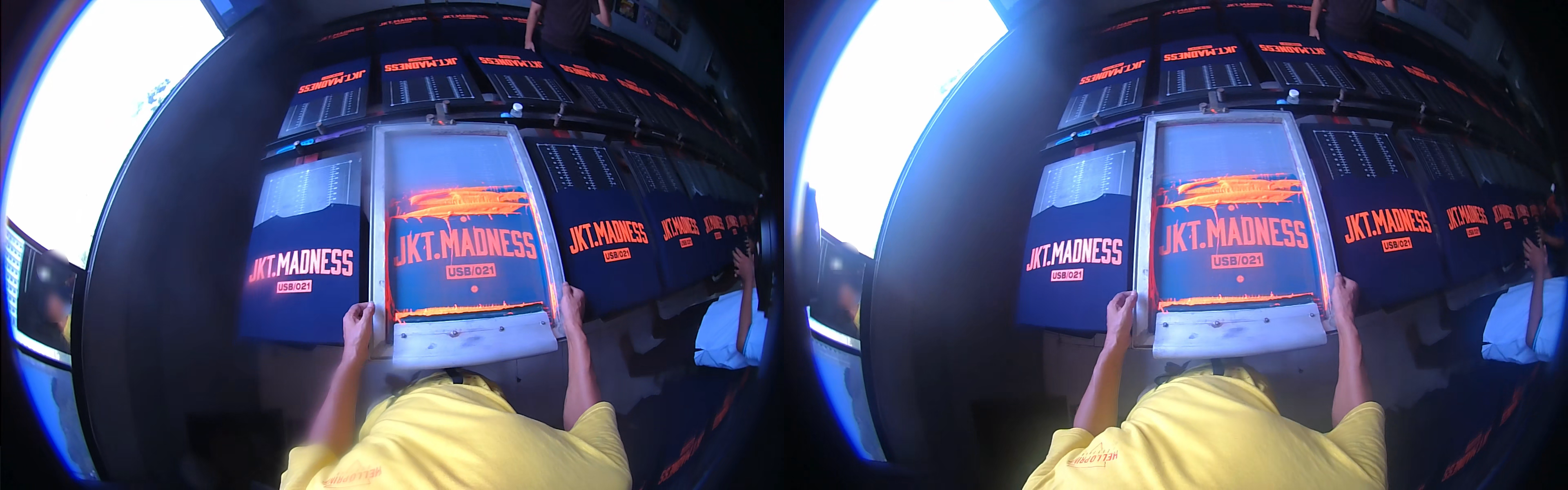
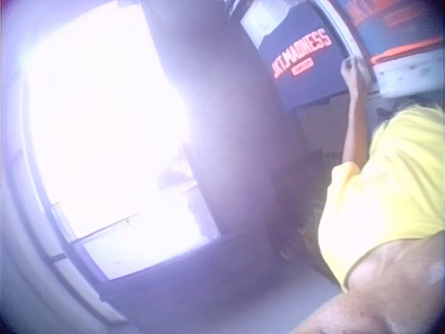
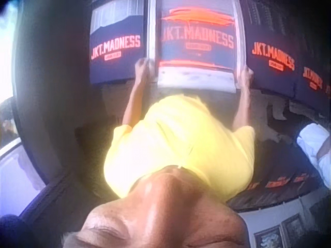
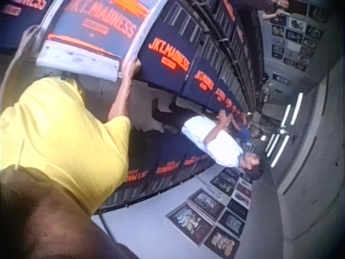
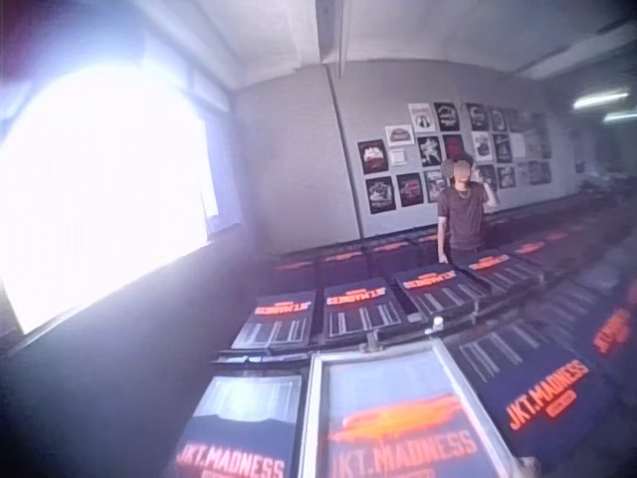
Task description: The person performs screen printing on a series of blue t-shirts by applying orange ink through a stencil frame using a squeegee, then moving the frame to the next station.
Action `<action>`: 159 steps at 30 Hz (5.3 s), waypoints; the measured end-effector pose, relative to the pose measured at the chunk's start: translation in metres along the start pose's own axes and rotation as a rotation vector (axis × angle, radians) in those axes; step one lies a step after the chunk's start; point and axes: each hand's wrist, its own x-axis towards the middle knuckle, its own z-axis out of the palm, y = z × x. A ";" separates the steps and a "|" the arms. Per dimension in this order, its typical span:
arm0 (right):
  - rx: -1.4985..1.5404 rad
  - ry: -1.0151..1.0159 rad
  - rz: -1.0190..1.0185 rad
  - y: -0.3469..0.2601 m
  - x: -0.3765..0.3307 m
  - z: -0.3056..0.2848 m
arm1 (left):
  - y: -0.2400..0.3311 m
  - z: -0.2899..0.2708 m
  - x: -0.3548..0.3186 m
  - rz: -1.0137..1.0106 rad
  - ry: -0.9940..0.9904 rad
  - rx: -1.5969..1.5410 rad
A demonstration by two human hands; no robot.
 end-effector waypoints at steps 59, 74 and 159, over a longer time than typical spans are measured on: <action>-0.207 0.282 -0.129 -0.138 -0.188 0.447 | -0.274 -0.360 0.353 0.006 -0.148 0.046; -0.181 0.227 -0.117 -0.138 -0.184 0.440 | -0.201 -0.357 0.322 -0.054 -0.132 0.179; 0.043 -0.016 -0.597 -0.373 -0.279 0.370 | -0.077 -0.571 0.124 0.434 0.239 0.278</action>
